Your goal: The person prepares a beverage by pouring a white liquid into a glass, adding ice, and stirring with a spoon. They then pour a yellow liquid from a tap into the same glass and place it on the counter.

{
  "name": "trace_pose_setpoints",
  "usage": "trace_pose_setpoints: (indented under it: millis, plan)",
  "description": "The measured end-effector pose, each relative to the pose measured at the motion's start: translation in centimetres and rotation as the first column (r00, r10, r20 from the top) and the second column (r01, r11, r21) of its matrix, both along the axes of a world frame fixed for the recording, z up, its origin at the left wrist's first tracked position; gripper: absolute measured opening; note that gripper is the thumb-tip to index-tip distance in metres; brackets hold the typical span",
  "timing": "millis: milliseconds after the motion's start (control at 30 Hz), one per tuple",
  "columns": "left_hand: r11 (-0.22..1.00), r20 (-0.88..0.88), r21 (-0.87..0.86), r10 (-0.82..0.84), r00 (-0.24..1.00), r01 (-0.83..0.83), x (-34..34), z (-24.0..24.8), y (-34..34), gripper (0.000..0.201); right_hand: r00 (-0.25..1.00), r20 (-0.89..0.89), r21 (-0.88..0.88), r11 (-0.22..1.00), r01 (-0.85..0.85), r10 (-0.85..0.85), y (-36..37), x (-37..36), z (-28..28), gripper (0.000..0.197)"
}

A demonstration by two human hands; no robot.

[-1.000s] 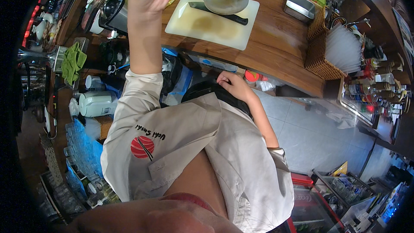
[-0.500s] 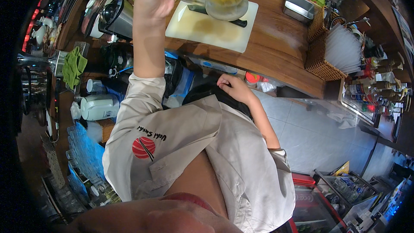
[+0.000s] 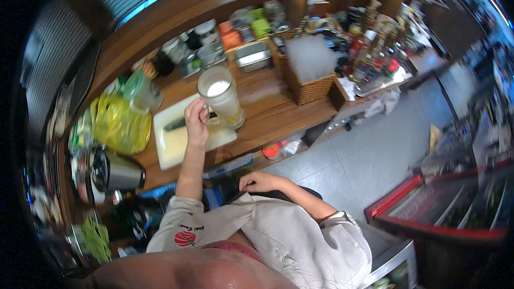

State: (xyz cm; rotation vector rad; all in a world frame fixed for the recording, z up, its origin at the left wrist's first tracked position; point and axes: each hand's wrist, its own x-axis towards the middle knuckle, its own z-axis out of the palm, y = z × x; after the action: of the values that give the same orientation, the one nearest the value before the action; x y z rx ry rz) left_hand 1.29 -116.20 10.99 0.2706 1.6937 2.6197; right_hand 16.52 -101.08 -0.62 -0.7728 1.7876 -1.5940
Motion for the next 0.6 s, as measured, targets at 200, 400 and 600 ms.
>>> trace_pose_setpoints:
  millis: [200,400,600]
  plan:
    - [0.997,0.115,0.056,0.045,0.992,-0.052,-1.6,-5.8,4.5,0.027,0.997,0.053,-0.079,0.995,0.067,-0.063,2.6,4.0,0.2,0.027]
    - [1.000,0.057,0.027,0.007,0.998,-0.009,-3.8,-9.3,6.6,0.032,0.982,0.052,0.006,0.984,0.180,-0.180,3.0,5.4,0.5,0.034]
    - [0.999,0.055,0.052,-0.005,0.998,0.002,-5.9,-11.3,8.2,0.033,0.959,0.149,0.026,0.970,0.241,-0.242,3.2,5.9,0.0,0.034]
